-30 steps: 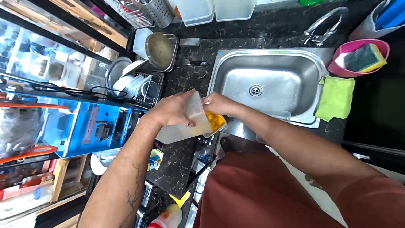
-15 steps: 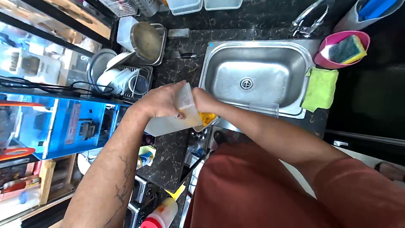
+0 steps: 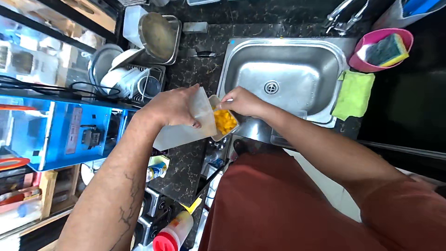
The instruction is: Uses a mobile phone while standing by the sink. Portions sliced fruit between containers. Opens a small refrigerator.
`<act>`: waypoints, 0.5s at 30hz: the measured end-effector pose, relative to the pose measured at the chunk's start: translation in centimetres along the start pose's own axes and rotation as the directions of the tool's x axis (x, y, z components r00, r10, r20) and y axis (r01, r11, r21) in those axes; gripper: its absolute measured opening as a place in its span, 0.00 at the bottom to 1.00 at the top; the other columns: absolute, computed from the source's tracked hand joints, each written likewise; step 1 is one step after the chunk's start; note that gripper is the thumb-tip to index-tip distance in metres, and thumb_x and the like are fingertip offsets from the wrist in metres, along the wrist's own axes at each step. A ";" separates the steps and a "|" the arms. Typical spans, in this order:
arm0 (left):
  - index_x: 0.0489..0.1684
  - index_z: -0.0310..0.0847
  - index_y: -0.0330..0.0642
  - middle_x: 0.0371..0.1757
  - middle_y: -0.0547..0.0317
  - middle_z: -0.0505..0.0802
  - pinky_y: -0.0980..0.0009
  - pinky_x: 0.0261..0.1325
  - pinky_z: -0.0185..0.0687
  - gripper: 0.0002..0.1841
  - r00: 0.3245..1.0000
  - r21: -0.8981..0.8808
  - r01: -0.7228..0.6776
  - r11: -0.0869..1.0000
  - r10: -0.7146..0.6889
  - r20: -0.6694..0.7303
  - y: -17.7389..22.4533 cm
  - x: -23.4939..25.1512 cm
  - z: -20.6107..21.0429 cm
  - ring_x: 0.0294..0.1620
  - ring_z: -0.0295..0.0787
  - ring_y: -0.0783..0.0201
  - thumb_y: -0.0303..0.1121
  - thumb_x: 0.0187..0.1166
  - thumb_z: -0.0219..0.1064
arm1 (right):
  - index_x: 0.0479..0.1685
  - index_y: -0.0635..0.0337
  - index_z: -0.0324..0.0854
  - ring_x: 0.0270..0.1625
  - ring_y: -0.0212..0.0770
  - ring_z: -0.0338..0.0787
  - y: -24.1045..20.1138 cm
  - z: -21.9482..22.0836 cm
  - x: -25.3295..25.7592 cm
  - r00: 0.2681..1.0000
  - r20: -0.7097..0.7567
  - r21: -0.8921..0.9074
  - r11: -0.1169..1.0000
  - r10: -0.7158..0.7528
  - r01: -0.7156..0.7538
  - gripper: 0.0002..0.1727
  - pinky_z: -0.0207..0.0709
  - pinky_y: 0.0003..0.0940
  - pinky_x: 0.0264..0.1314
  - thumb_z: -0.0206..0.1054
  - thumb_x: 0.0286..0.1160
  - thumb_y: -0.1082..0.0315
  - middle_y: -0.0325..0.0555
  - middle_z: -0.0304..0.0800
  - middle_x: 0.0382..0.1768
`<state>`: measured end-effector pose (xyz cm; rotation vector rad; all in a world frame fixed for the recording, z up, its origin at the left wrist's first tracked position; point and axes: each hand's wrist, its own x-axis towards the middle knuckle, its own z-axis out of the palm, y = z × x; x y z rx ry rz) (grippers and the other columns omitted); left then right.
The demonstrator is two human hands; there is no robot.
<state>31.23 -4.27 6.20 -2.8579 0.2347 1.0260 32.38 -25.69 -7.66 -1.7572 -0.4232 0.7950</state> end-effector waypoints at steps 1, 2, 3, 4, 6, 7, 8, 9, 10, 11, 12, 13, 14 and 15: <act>0.95 0.50 0.63 0.82 0.46 0.77 0.29 0.68 0.75 0.68 1.000 0.003 0.007 1.000 -0.007 0.000 0.0 0.0 -0.1 0.76 0.78 0.40 0.60 0.43 0.91 | 0.46 0.55 0.95 0.47 0.41 0.93 0.2 0.5 -0.4 1.000 0.024 0.042 0.999 -0.020 0.018 0.15 0.85 0.51 0.55 0.72 0.79 0.53 0.46 0.95 0.42; 0.95 0.50 0.63 0.81 0.45 0.77 0.28 0.67 0.75 0.68 1.000 0.003 0.011 1.000 -0.011 -0.001 -0.1 -0.1 -0.2 0.76 0.79 0.39 0.60 0.42 0.91 | 0.45 0.56 0.95 0.47 0.41 0.92 0.5 1.1 -0.7 0.998 0.055 0.048 0.998 -0.038 0.035 0.14 0.85 0.51 0.55 0.72 0.79 0.54 0.47 0.95 0.42; 0.95 0.50 0.63 0.81 0.45 0.78 0.29 0.67 0.76 0.68 1.000 0.006 0.010 1.000 -0.010 -0.003 -0.1 -0.1 -0.3 0.75 0.79 0.40 0.60 0.42 0.91 | 0.46 0.56 0.94 0.48 0.41 0.92 1.1 1.5 -0.8 0.995 0.079 0.019 0.998 -0.053 0.052 0.15 0.84 0.52 0.56 0.71 0.80 0.54 0.47 0.95 0.42; 0.95 0.50 0.63 0.80 0.45 0.78 0.29 0.67 0.76 0.69 1.000 0.005 0.007 1.000 -0.007 -0.005 -0.2 -0.1 -0.3 0.75 0.80 0.40 0.60 0.42 0.91 | 0.47 0.55 0.95 0.49 0.41 0.92 2.0 1.7 -0.9 0.994 0.084 -0.015 0.998 -0.063 0.065 0.15 0.84 0.52 0.57 0.70 0.81 0.53 0.47 0.95 0.43; 0.95 0.49 0.62 0.80 0.45 0.78 0.30 0.67 0.76 0.69 1.000 -0.003 0.004 1.000 -0.004 -0.002 -0.4 -0.2 -0.3 0.75 0.80 0.41 0.60 0.42 0.91 | 0.47 0.55 0.95 0.52 0.42 0.92 3.8 0.9 -1.4 0.997 0.019 -0.046 0.996 -0.074 0.075 0.15 0.84 0.52 0.61 0.69 0.82 0.54 0.46 0.95 0.45; 0.95 0.49 0.62 0.81 0.45 0.78 0.30 0.68 0.75 0.69 1.000 -0.017 0.008 1.000 -0.007 0.004 -0.5 -0.3 -0.3 0.76 0.79 0.41 0.59 0.42 0.91 | 0.47 0.54 0.95 0.53 0.41 0.93 4.6 0.1 -1.7 0.997 -0.033 -0.047 0.996 -0.071 0.069 0.14 0.84 0.52 0.63 0.70 0.82 0.55 0.46 0.96 0.46; 0.95 0.49 0.61 0.81 0.44 0.78 0.30 0.69 0.75 0.69 1.000 -0.036 0.010 0.999 -0.010 0.005 -0.8 -0.5 -0.2 0.76 0.79 0.40 0.59 0.43 0.91 | 0.47 0.53 0.95 0.53 0.40 0.93 5.1 -0.7 -2.1 0.995 -0.079 -0.032 0.998 -0.061 0.058 0.14 0.85 0.52 0.63 0.70 0.82 0.55 0.44 0.97 0.46; 0.95 0.50 0.60 0.81 0.44 0.78 0.30 0.70 0.74 0.68 1.000 -0.052 0.006 0.999 -0.005 0.003 -1.1 -0.5 0.0 0.76 0.78 0.40 0.58 0.43 0.91 | 0.46 0.53 0.95 0.52 0.38 0.93 5.4 -1.3 -2.4 0.993 -0.111 -0.003 0.999 -0.043 0.043 0.13 0.84 0.50 0.62 0.70 0.82 0.55 0.43 0.97 0.45; 0.95 0.50 0.60 0.81 0.44 0.77 0.30 0.70 0.74 0.68 1.000 -0.068 0.001 0.998 -0.001 0.002 -1.3 -0.5 0.1 0.77 0.78 0.40 0.57 0.43 0.92 | 0.46 0.53 0.95 0.50 0.36 0.93 5.3 -1.4 -2.9 0.991 -0.125 0.039 0.998 -0.037 0.042 0.13 0.85 0.47 0.60 0.71 0.81 0.55 0.42 0.97 0.44; 0.95 0.50 0.59 0.81 0.44 0.77 0.30 0.71 0.74 0.68 1.000 -0.088 -0.006 0.996 0.006 -0.002 -1.4 -0.5 0.0 0.77 0.78 0.41 0.56 0.43 0.92 | 0.46 0.55 0.95 0.48 0.36 0.93 5.0 -1.1 -3.3 0.992 -0.117 0.078 0.995 -0.052 0.061 0.13 0.85 0.46 0.58 0.71 0.81 0.56 0.42 0.97 0.42; 0.95 0.50 0.59 0.81 0.45 0.77 0.30 0.71 0.74 0.69 1.000 -0.114 -0.015 0.993 0.014 -0.009 -1.5 -0.6 -0.1 0.77 0.78 0.41 0.54 0.42 0.93 | 0.46 0.55 0.95 0.48 0.35 0.93 4.8 -0.6 -3.7 0.994 -0.084 0.099 0.992 -0.074 0.083 0.12 0.86 0.44 0.59 0.71 0.81 0.57 0.42 0.97 0.43; 0.95 0.50 0.59 0.81 0.45 0.78 0.31 0.71 0.74 0.69 1.000 -0.143 -0.023 0.989 0.021 -0.012 -1.6 -0.7 -0.2 0.77 0.78 0.41 0.53 0.41 0.93 | 0.47 0.56 0.95 0.48 0.35 0.93 4.7 0.0 -4.0 0.995 -0.050 0.108 0.990 -0.088 0.093 0.12 0.86 0.43 0.60 0.71 0.81 0.58 0.42 0.97 0.43; 0.95 0.51 0.61 0.81 0.46 0.78 0.32 0.72 0.74 0.69 1.000 -0.171 -0.025 0.985 0.024 -0.008 -1.8 -0.8 -0.3 0.77 0.78 0.42 0.53 0.40 0.93 | 0.47 0.55 0.95 0.48 0.35 0.93 5.1 0.5 -4.1 0.996 -0.033 0.100 0.991 -0.085 0.087 0.12 0.86 0.44 0.60 0.71 0.81 0.58 0.42 0.97 0.43; 0.95 0.51 0.62 0.81 0.47 0.78 0.33 0.72 0.74 0.70 1.000 -0.197 -0.025 0.980 0.025 -0.003 -1.9 -0.9 -0.2 0.77 0.78 0.43 0.52 0.39 0.94 | 0.48 0.55 0.95 0.50 0.36 0.93 5.7 0.7 -4.0 0.997 -0.039 0.084 0.994 -0.069 0.072 0.12 0.85 0.45 0.61 0.71 0.81 0.57 0.42 0.97 0.44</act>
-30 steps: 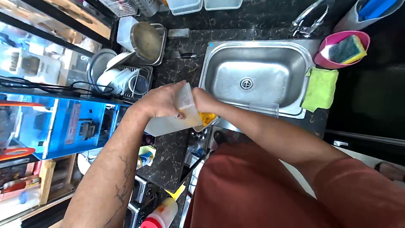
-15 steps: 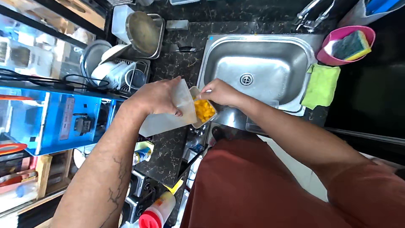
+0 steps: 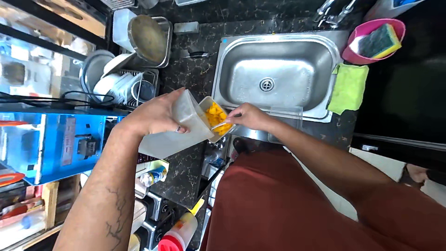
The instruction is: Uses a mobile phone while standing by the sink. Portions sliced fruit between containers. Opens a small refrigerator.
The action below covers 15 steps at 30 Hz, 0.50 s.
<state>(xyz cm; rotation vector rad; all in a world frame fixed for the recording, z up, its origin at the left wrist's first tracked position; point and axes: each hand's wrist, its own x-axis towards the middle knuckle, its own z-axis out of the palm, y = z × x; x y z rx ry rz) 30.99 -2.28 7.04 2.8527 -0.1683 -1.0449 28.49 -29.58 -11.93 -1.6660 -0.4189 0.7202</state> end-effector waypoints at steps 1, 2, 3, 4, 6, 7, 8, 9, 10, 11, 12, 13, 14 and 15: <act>0.95 0.51 0.63 0.80 0.48 0.79 0.34 0.72 0.75 0.70 1.000 -0.023 -0.002 1.000 0.002 0.001 -0.3 -0.2 0.1 0.77 0.78 0.44 0.52 0.38 0.94 | 0.48 0.54 0.95 0.51 0.37 0.94 0.7 -0.2 0.2 0.999 -0.034 -0.008 1.000 0.019 -0.020 0.13 0.85 0.48 0.62 0.70 0.82 0.57 0.43 0.97 0.45; 0.94 0.51 0.64 0.79 0.49 0.79 0.34 0.72 0.76 0.70 1.000 -0.037 -0.006 0.999 0.006 -0.007 -0.6 -0.4 0.3 0.76 0.79 0.46 0.51 0.36 0.94 | 0.48 0.53 0.95 0.51 0.38 0.94 1.0 -0.4 0.3 0.996 -0.079 -0.009 0.999 0.038 -0.039 0.13 0.85 0.49 0.62 0.70 0.82 0.56 0.43 0.97 0.45; 0.94 0.52 0.65 0.79 0.50 0.80 0.35 0.70 0.77 0.70 1.000 -0.049 -0.009 0.999 0.008 -0.022 -0.9 -0.7 0.6 0.75 0.80 0.47 0.52 0.35 0.94 | 0.47 0.53 0.95 0.52 0.39 0.93 0.7 -0.6 0.5 0.991 -0.124 -0.002 0.999 0.051 -0.051 0.14 0.84 0.50 0.62 0.70 0.82 0.55 0.43 0.97 0.45; 0.94 0.53 0.65 0.77 0.50 0.82 0.34 0.68 0.79 0.70 0.999 -0.061 -0.013 0.998 0.011 -0.040 -1.1 -1.1 0.8 0.73 0.82 0.47 0.52 0.33 0.94 | 0.47 0.54 0.95 0.52 0.40 0.93 0.1 -0.5 0.6 0.986 -0.161 0.017 0.999 0.045 -0.043 0.14 0.84 0.51 0.62 0.70 0.81 0.54 0.44 0.96 0.45; 0.93 0.53 0.68 0.76 0.51 0.83 0.34 0.66 0.80 0.71 0.997 -0.064 -0.021 0.998 0.016 -0.076 -1.3 -1.6 1.5 0.71 0.83 0.47 0.57 0.30 0.92 | 0.46 0.56 0.94 0.50 0.42 0.93 -1.7 1.1 1.0 0.981 -0.193 0.054 0.999 0.003 0.008 0.15 0.85 0.54 0.60 0.70 0.81 0.55 0.46 0.96 0.44; 0.94 0.52 0.69 0.77 0.51 0.82 0.34 0.67 0.80 0.72 0.997 -0.049 -0.012 0.999 0.008 -0.082 -1.3 -1.8 2.0 0.72 0.82 0.47 0.61 0.29 0.91 | 0.44 0.56 0.94 0.47 0.43 0.93 -2.6 2.1 1.3 0.984 -0.179 0.046 0.999 -0.006 0.015 0.15 0.86 0.54 0.56 0.70 0.81 0.54 0.46 0.95 0.41; 0.94 0.50 0.71 0.79 0.52 0.81 0.34 0.68 0.80 0.73 0.996 -0.028 0.000 1.000 -0.002 -0.091 -1.3 -1.9 2.4 0.73 0.82 0.49 0.65 0.28 0.89 | 0.40 0.55 0.94 0.41 0.43 0.92 -3.5 3.1 1.8 0.987 -0.162 0.016 1.000 -0.007 0.010 0.15 0.87 0.54 0.49 0.69 0.82 0.54 0.46 0.94 0.36; 0.94 0.50 0.71 0.79 0.52 0.80 0.34 0.67 0.80 0.73 0.995 -0.011 0.011 1.000 -0.012 -0.099 -1.1 -2.1 2.7 0.73 0.82 0.49 0.67 0.28 0.88 | 0.38 0.55 0.93 0.37 0.44 0.91 -3.9 3.8 2.3 0.991 -0.132 -0.031 0.999 0.005 -0.009 0.16 0.85 0.53 0.44 0.67 0.83 0.54 0.45 0.92 0.32; 0.94 0.50 0.71 0.80 0.51 0.79 0.34 0.66 0.80 0.73 0.994 0.013 0.016 1.000 -0.015 -0.109 -1.1 -2.3 3.0 0.73 0.82 0.48 0.69 0.28 0.87 | 0.36 0.55 0.91 0.35 0.44 0.90 -4.0 4.2 2.7 0.994 -0.103 -0.083 0.996 0.026 -0.034 0.16 0.84 0.53 0.40 0.66 0.85 0.54 0.45 0.90 0.30; 0.94 0.50 0.70 0.80 0.51 0.78 0.35 0.66 0.80 0.73 0.993 0.032 0.014 0.999 -0.011 -0.116 -1.1 -2.6 3.1 0.73 0.82 0.48 0.70 0.29 0.87 | 0.36 0.55 0.91 0.35 0.46 0.90 -3.8 4.1 2.7 0.995 -0.091 -0.124 0.991 0.040 -0.051 0.16 0.84 0.54 0.40 0.65 0.85 0.54 0.46 0.90 0.30; 0.94 0.49 0.70 0.81 0.51 0.78 0.35 0.67 0.81 0.73 0.993 0.044 0.014 0.999 -0.009 -0.115 -1.3 -2.8 3.1 0.73 0.82 0.48 0.70 0.29 0.87 | 0.37 0.56 0.91 0.38 0.47 0.91 -3.3 3.6 2.4 0.994 -0.094 -0.145 0.988 0.048 -0.061 0.16 0.85 0.56 0.43 0.64 0.86 0.55 0.47 0.91 0.33; 0.94 0.50 0.71 0.82 0.52 0.77 0.35 0.67 0.80 0.73 0.993 0.047 0.027 0.999 -0.022 -0.112 -1.4 -3.0 3.1 0.73 0.82 0.48 0.70 0.29 0.87 | 0.38 0.57 0.91 0.41 0.48 0.92 -2.5 2.7 2.0 0.993 -0.108 -0.151 0.986 0.051 -0.068 0.16 0.85 0.57 0.47 0.64 0.85 0.55 0.48 0.92 0.35; 0.94 0.49 0.73 0.82 0.53 0.76 0.35 0.67 0.80 0.73 0.994 0.048 0.048 0.998 -0.042 -0.103 -1.7 -3.3 3.1 0.74 0.82 0.49 0.71 0.29 0.87 | 0.41 0.58 0.92 0.45 0.49 0.92 -1.4 1.5 1.5 0.991 -0.124 -0.142 0.987 0.057 -0.075 0.17 0.85 0.58 0.51 0.65 0.85 0.55 0.50 0.93 0.39; 0.94 0.49 0.73 0.83 0.53 0.76 0.35 0.66 0.80 0.73 0.993 0.041 0.062 0.997 -0.057 -0.101 -1.9 -3.6 3.3 0.73 0.82 0.48 0.71 0.28 0.87 | 0.44 0.58 0.93 0.50 0.49 0.92 -0.6 0.4 0.9 0.988 -0.136 -0.115 0.990 0.069 -0.085 0.17 0.84 0.58 0.57 0.65 0.85 0.55 0.50 0.94 0.43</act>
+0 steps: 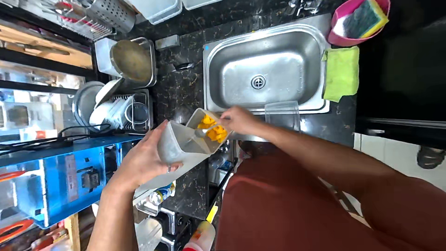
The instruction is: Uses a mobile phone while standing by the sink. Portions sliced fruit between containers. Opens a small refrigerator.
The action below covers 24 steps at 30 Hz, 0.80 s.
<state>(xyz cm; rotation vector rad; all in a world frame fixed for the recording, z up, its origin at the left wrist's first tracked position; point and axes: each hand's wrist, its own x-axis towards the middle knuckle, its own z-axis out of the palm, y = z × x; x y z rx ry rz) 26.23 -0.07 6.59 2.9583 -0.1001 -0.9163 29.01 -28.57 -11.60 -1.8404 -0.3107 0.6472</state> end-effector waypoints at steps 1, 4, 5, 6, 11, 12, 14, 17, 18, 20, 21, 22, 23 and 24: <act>0.94 0.48 0.74 0.83 0.52 0.76 0.34 0.66 0.80 0.73 1.000 -0.006 0.008 1.000 -0.008 -0.003 -0.2 -0.3 0.2 0.74 0.82 0.48 0.72 0.29 0.86 | 0.47 0.57 0.93 0.52 0.47 0.92 0.6 -1.0 -0.4 1.000 -0.012 0.024 1.000 0.009 -0.008 0.16 0.84 0.57 0.59 0.66 0.84 0.54 0.49 0.94 0.45; 0.94 0.48 0.74 0.82 0.50 0.76 0.31 0.64 0.80 0.73 0.999 -0.013 -0.005 1.000 0.005 -0.036 -0.7 -0.8 0.6 0.73 0.82 0.45 0.72 0.29 0.86 | 0.44 0.54 0.94 0.45 0.41 0.92 -0.3 -1.4 -1.5 1.000 -0.030 0.077 0.997 -0.004 0.006 0.15 0.85 0.52 0.53 0.67 0.83 0.54 0.43 0.95 0.40; 0.94 0.49 0.74 0.82 0.50 0.77 0.31 0.63 0.80 0.73 0.999 -0.017 -0.010 1.000 0.010 -0.043 -0.8 -0.9 0.8 0.72 0.82 0.44 0.71 0.29 0.86 | 0.41 0.53 0.94 0.41 0.40 0.92 -1.3 -0.6 -1.9 0.999 -0.025 0.079 0.997 -0.024 0.025 0.15 0.86 0.50 0.48 0.68 0.83 0.54 0.42 0.94 0.36; 0.94 0.48 0.74 0.82 0.51 0.76 0.31 0.63 0.80 0.73 0.999 -0.023 -0.011 1.000 0.010 -0.042 -0.8 -1.1 0.9 0.73 0.82 0.45 0.71 0.29 0.86 | 0.39 0.53 0.94 0.39 0.39 0.91 -2.2 0.1 -2.2 0.999 -0.007 0.062 0.998 -0.033 0.033 0.15 0.86 0.48 0.45 0.68 0.84 0.54 0.41 0.93 0.34; 0.94 0.49 0.70 0.82 0.51 0.77 0.36 0.67 0.81 0.73 0.995 -0.057 -0.035 0.998 0.029 -0.091 -2.5 -2.9 1.6 0.74 0.82 0.48 0.72 0.29 0.85 | 0.43 0.51 0.93 0.39 0.42 0.92 -1.7 -0.3 -2.6 0.996 -0.094 -0.056 0.998 -0.010 0.005 0.14 0.87 0.52 0.46 0.65 0.86 0.54 0.43 0.94 0.36; 0.95 0.49 0.68 0.81 0.50 0.78 0.38 0.69 0.81 0.73 0.991 -0.073 -0.046 0.996 0.036 -0.131 -3.2 -3.8 1.9 0.74 0.81 0.49 0.71 0.30 0.85 | 0.43 0.49 0.93 0.39 0.41 0.92 -1.6 -1.1 -2.8 0.992 -0.122 -0.075 0.997 -0.013 0.004 0.14 0.86 0.52 0.45 0.64 0.86 0.54 0.42 0.94 0.36; 0.95 0.47 0.59 0.81 0.47 0.78 0.43 0.74 0.79 0.76 0.965 -0.118 -0.087 0.989 0.055 -0.255 -4.8 -6.2 3.0 0.77 0.80 0.50 0.69 0.30 0.87 | 0.42 0.46 0.93 0.33 0.39 0.89 -2.2 -2.0 -3.7 0.986 -0.164 -0.145 0.989 -0.032 0.008 0.15 0.83 0.50 0.38 0.63 0.86 0.52 0.38 0.91 0.31; 0.92 0.51 0.53 0.79 0.47 0.79 0.53 0.80 0.74 0.70 0.836 -0.128 -0.239 0.963 0.137 -0.532 -6.6 -9.4 4.8 0.79 0.77 0.56 0.67 0.37 0.86 | 0.41 0.48 0.92 0.35 0.42 0.92 -3.0 -0.7 -3.8 0.959 -0.194 -0.378 0.918 -0.208 0.123 0.14 0.86 0.50 0.36 0.62 0.86 0.54 0.39 0.93 0.34; 0.90 0.54 0.59 0.80 0.51 0.78 0.55 0.82 0.73 0.64 0.777 -0.116 -0.294 0.949 0.166 -0.608 -7.0 -10.1 5.3 0.80 0.76 0.58 0.65 0.44 0.86 | 0.41 0.51 0.92 0.36 0.45 0.93 -2.9 0.3 -3.4 0.944 -0.174 -0.465 0.868 -0.280 0.172 0.14 0.87 0.51 0.36 0.62 0.86 0.56 0.42 0.93 0.35; 0.89 0.55 0.74 0.83 0.63 0.75 0.59 0.84 0.70 0.53 0.664 -0.076 -0.386 0.919 0.220 -0.715 -7.4 -10.8 5.9 0.83 0.71 0.62 0.62 0.56 0.82 | 0.40 0.55 0.90 0.36 0.50 0.92 -2.7 2.7 -2.4 0.940 -0.090 -0.593 0.776 -0.330 0.216 0.14 0.85 0.51 0.33 0.63 0.85 0.57 0.47 0.89 0.34; 0.89 0.55 0.80 0.84 0.68 0.73 0.60 0.84 0.69 0.50 0.607 -0.082 -0.455 0.887 0.241 -0.757 -7.4 -10.7 6.1 0.84 0.69 0.64 0.59 0.60 0.81 | 0.43 0.56 0.91 0.39 0.53 0.92 -2.8 3.6 -2.1 0.949 -0.044 -0.623 0.751 -0.312 0.218 0.13 0.85 0.52 0.35 0.65 0.84 0.57 0.50 0.88 0.36; 0.86 0.60 0.81 0.85 0.71 0.73 0.60 0.85 0.69 0.44 0.552 -0.111 -0.543 0.832 0.254 -0.794 -7.2 -10.3 6.2 0.85 0.68 0.64 0.55 0.65 0.79 | 0.46 0.55 0.92 0.41 0.54 0.92 -2.9 4.2 -2.0 0.952 -0.018 -0.630 0.743 -0.305 0.226 0.12 0.86 0.52 0.36 0.67 0.83 0.59 0.51 0.88 0.37; 0.81 0.67 0.80 0.83 0.74 0.75 0.61 0.84 0.69 0.37 0.514 -0.173 -0.629 0.758 0.239 -0.824 -6.8 -9.7 6.1 0.85 0.69 0.66 0.51 0.69 0.77 | 0.45 0.55 0.92 0.42 0.54 0.92 -3.0 4.6 -1.9 0.951 -0.013 -0.630 0.741 -0.310 0.233 0.10 0.86 0.51 0.37 0.67 0.82 0.61 0.51 0.88 0.37; 0.76 0.74 0.76 0.80 0.78 0.79 0.64 0.83 0.70 0.28 0.506 -0.272 -0.696 0.664 0.185 -0.843 -6.0 -8.9 5.8 0.83 0.72 0.69 0.48 0.74 0.74 | 0.44 0.55 0.92 0.42 0.53 0.92 -3.1 4.6 -1.9 0.949 -0.014 -0.629 0.741 -0.314 0.236 0.10 0.86 0.50 0.38 0.66 0.82 0.62 0.51 0.88 0.36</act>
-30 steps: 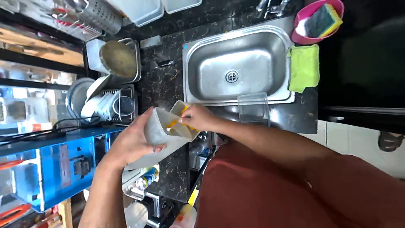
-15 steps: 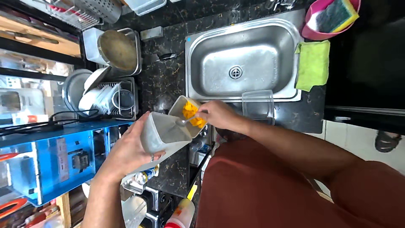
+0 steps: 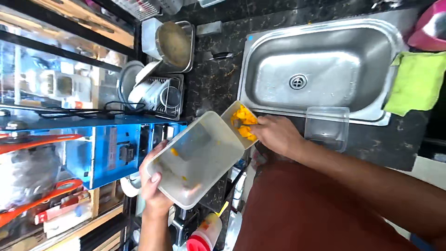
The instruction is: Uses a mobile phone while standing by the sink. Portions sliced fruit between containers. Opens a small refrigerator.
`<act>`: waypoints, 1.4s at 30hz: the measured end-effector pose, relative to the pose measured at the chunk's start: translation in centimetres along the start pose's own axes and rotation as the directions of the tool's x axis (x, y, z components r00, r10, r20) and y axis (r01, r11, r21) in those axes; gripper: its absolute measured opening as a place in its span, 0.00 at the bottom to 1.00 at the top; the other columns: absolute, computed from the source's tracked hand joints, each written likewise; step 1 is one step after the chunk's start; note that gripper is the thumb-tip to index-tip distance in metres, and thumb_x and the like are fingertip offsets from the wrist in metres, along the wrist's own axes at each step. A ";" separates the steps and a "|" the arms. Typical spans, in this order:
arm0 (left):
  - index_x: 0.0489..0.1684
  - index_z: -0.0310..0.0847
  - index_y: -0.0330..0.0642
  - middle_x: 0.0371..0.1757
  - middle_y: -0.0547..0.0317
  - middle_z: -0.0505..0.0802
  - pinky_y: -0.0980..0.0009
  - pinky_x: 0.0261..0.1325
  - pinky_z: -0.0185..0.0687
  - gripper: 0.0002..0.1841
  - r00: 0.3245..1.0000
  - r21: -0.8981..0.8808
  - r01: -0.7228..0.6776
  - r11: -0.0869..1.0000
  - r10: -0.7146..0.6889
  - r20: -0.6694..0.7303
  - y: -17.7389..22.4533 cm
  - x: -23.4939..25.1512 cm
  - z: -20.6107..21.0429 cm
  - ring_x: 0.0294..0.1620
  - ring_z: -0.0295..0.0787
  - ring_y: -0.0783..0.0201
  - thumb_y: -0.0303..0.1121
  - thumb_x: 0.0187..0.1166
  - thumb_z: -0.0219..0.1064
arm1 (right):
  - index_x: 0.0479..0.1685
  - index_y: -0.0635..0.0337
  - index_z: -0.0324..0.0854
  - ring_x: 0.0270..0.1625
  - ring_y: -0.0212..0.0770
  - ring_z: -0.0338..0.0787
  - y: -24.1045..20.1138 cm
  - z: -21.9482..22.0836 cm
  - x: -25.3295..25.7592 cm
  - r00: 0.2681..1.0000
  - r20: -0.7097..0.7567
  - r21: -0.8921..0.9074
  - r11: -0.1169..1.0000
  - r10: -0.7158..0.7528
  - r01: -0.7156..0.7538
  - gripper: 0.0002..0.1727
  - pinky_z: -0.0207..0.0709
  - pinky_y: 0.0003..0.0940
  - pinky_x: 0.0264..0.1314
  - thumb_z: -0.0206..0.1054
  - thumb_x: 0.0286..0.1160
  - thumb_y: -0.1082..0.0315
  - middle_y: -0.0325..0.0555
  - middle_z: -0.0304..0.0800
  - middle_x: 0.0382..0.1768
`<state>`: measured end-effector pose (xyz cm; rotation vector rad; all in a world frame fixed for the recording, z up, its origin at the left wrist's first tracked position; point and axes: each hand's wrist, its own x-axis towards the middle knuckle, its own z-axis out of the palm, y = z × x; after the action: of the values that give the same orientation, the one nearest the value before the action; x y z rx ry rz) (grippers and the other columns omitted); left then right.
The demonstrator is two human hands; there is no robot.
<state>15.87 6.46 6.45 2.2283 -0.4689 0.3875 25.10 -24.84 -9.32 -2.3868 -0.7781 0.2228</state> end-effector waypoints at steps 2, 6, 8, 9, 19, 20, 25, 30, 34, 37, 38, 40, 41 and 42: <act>0.67 0.85 0.69 0.70 0.80 0.89 0.73 0.76 0.77 0.17 0.987 -0.264 0.097 0.960 -0.126 -0.096 0.5 1.8 2.1 0.75 0.81 0.76 0.46 0.81 0.65 | 0.45 0.55 0.93 0.45 0.52 0.92 0.3 -0.6 -0.1 0.999 0.040 0.015 1.000 0.021 -0.021 0.12 0.87 0.49 0.44 0.66 0.83 0.59 0.50 0.89 0.38; 0.83 0.67 0.77 0.80 0.78 0.80 0.67 0.82 0.72 0.35 0.997 -0.034 -0.067 0.997 0.065 -0.047 0.2 3.5 2.5 0.81 0.74 0.73 0.48 0.73 0.75 | 0.48 0.53 0.92 0.51 0.52 0.91 0.5 -1.7 0.1 0.998 0.043 0.049 0.998 0.036 -0.038 0.13 0.87 0.51 0.51 0.67 0.82 0.57 0.50 0.91 0.45; 0.93 0.39 0.71 0.88 0.71 0.68 0.62 0.87 0.65 0.63 0.999 0.257 -0.037 0.966 0.045 -0.023 -0.3 2.1 0.5 0.86 0.65 0.68 0.57 0.54 0.85 | 0.48 0.51 0.92 0.52 0.50 0.91 1.0 -2.4 -0.1 0.997 -0.003 0.052 0.996 0.075 -0.075 0.11 0.86 0.50 0.53 0.68 0.81 0.57 0.47 0.90 0.45; 0.94 0.37 0.62 0.87 0.63 0.68 0.60 0.88 0.65 0.70 0.998 0.328 0.023 0.945 -0.003 -0.061 -0.4 1.1 -0.7 0.86 0.65 0.64 0.59 0.44 0.88 | 0.47 0.52 0.92 0.52 0.50 0.90 1.1 -2.6 0.1 0.996 -0.013 0.040 0.996 0.084 -0.083 0.11 0.86 0.50 0.53 0.69 0.80 0.58 0.47 0.90 0.44; 0.89 0.54 0.56 0.83 0.71 0.74 0.69 0.85 0.71 0.66 0.947 0.130 0.319 0.939 -0.321 -0.004 1.4 -5.5 -3.5 0.82 0.71 0.71 0.61 0.40 0.90 | 0.51 0.73 0.86 0.58 0.66 0.85 -4.2 4.0 6.6 0.822 0.548 -0.516 0.836 0.153 0.188 0.12 0.73 0.64 0.66 0.70 0.72 0.75 0.67 0.87 0.53; 0.89 0.54 0.56 0.83 0.71 0.75 0.69 0.84 0.72 0.65 0.947 0.091 0.320 0.943 -0.320 -0.013 1.1 -6.3 -3.5 0.81 0.72 0.71 0.61 0.40 0.90 | 0.51 0.74 0.86 0.57 0.67 0.85 -4.7 4.4 6.8 0.807 0.567 -0.524 0.828 0.166 0.198 0.12 0.74 0.65 0.64 0.69 0.73 0.75 0.68 0.87 0.52; 0.88 0.56 0.55 0.82 0.65 0.77 0.62 0.85 0.73 0.65 0.938 0.006 0.346 0.938 -0.346 -0.024 -1.0 -9.2 -2.8 0.81 0.74 0.65 0.57 0.39 0.92 | 0.39 0.74 0.86 0.52 0.67 0.89 -5.4 1.1 6.4 0.928 0.370 -0.458 0.878 0.047 0.138 0.05 0.79 0.62 0.55 0.68 0.68 0.82 0.68 0.88 0.44; 0.89 0.57 0.53 0.82 0.57 0.76 0.58 0.85 0.72 0.68 0.916 0.026 0.400 0.916 -0.401 0.027 -2.5 -9.1 -1.7 0.82 0.73 0.60 0.63 0.36 0.91 | 0.43 0.57 0.90 0.40 0.53 0.93 -2.6 -7.3 3.4 0.996 0.069 -0.035 0.998 -0.049 0.052 0.10 0.86 0.58 0.41 0.64 0.85 0.63 0.49 0.92 0.37; 0.89 0.56 0.58 0.83 0.64 0.76 0.60 0.84 0.73 0.66 0.921 -0.050 0.380 0.924 -0.373 0.110 -2.8 -6.6 -0.5 0.81 0.74 0.63 0.59 0.38 0.92 | 0.49 0.44 0.91 0.34 0.21 0.86 -2.4 -13.9 -1.5 0.992 -0.122 0.235 0.972 0.030 0.000 0.12 0.83 0.23 0.35 0.63 0.83 0.54 0.26 0.91 0.38; 0.88 0.57 0.60 0.82 0.67 0.77 0.61 0.83 0.75 0.63 0.929 -0.068 0.343 0.937 -0.328 0.171 -2.1 -3.6 0.8 0.80 0.75 0.64 0.54 0.40 0.92 | 0.40 0.45 0.93 0.32 0.21 0.86 -4.2 -13.3 -2.9 0.979 -0.191 0.325 0.936 -0.073 0.133 0.13 0.82 0.22 0.33 0.63 0.81 0.54 0.25 0.90 0.31; 0.88 0.58 0.60 0.82 0.67 0.77 0.61 0.83 0.75 0.62 0.931 -0.070 0.326 0.943 -0.307 0.197 -1.8 -2.6 1.4 0.80 0.75 0.64 0.53 0.42 0.92 | 0.38 0.46 0.93 0.33 0.27 0.87 -4.9 -11.8 -2.7 0.964 -0.203 0.303 0.925 -0.173 0.230 0.14 0.81 0.28 0.33 0.62 0.83 0.55 0.29 0.89 0.29; 0.87 0.58 0.59 0.82 0.67 0.77 0.62 0.83 0.76 0.60 0.931 -0.069 0.290 0.954 -0.266 0.249 -1.0 -0.7 2.4 0.80 0.75 0.64 0.52 0.44 0.91 | 0.38 0.48 0.93 0.34 0.37 0.88 -6.3 -9.0 -1.3 0.917 -0.170 0.296 0.869 -0.361 0.396 0.12 0.81 0.36 0.32 0.63 0.83 0.63 0.35 0.88 0.29; 0.87 0.58 0.60 0.82 0.68 0.77 0.62 0.82 0.76 0.59 0.930 -0.071 0.278 0.958 -0.250 0.271 -0.6 0.2 2.9 0.80 0.76 0.65 0.52 0.45 0.91 | 0.36 0.51 0.91 0.33 0.41 0.88 -7.1 -8.0 -0.3 0.893 -0.123 0.278 0.849 -0.433 0.450 0.09 0.79 0.39 0.30 0.65 0.79 0.68 0.38 0.87 0.29; 0.87 0.58 0.60 0.82 0.68 0.77 0.63 0.82 0.76 0.58 0.927 -0.076 0.265 0.961 -0.232 0.293 -0.2 0.9 3.3 0.79 0.76 0.66 0.53 0.46 0.90 | 0.34 0.53 0.90 0.32 0.44 0.88 -7.9 -7.4 0.7 0.873 -0.074 0.264 0.835 -0.482 0.483 0.07 0.79 0.41 0.28 0.66 0.76 0.71 0.41 0.87 0.29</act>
<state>17.10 3.87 4.64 2.2043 -0.3384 -0.0915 24.32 -23.13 1.37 -1.8564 -1.2333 0.1051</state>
